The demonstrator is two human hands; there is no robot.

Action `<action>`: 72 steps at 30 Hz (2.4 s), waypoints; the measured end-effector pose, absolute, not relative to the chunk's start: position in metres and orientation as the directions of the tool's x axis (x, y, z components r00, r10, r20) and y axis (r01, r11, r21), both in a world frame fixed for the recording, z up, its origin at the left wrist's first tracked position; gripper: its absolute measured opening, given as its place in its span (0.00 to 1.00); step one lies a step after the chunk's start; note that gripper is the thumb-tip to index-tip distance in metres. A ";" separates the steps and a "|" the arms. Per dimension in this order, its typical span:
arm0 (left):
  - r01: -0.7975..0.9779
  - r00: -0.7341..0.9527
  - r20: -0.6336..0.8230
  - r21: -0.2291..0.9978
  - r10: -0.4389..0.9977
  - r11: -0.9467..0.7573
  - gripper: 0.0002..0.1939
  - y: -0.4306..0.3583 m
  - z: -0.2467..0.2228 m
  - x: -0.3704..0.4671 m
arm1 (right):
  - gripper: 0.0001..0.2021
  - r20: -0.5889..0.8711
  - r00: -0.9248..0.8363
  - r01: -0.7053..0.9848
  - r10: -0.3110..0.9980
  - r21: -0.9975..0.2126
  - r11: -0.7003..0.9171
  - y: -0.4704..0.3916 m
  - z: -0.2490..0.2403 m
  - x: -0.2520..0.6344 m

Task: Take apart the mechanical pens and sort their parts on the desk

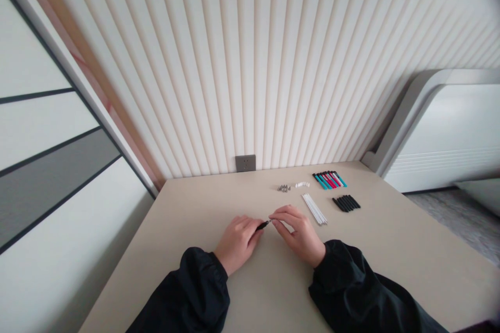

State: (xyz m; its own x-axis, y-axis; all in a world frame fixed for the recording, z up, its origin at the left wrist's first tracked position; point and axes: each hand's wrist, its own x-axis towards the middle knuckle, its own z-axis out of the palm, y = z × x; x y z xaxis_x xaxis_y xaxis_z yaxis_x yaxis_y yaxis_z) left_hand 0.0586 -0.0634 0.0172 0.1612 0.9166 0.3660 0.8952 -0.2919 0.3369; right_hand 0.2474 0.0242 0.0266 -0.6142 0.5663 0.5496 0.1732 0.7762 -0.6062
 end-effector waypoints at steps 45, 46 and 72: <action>0.885 0.198 0.438 0.303 0.877 -0.352 0.07 -0.066 0.019 0.060 | 0.11 0.133 -0.405 0.894 0.905 -0.152 0.422 0.085 0.015 0.295; 0.886 0.199 0.439 0.302 0.876 -0.353 0.07 -0.066 0.019 0.060 | 0.11 0.133 -0.406 0.893 0.904 -0.154 0.423 0.085 0.015 0.295; 0.890 0.194 0.437 0.299 0.878 -0.345 0.06 -0.066 0.020 0.060 | 0.15 0.403 -0.426 0.710 0.810 -0.405 0.576 0.074 0.024 0.285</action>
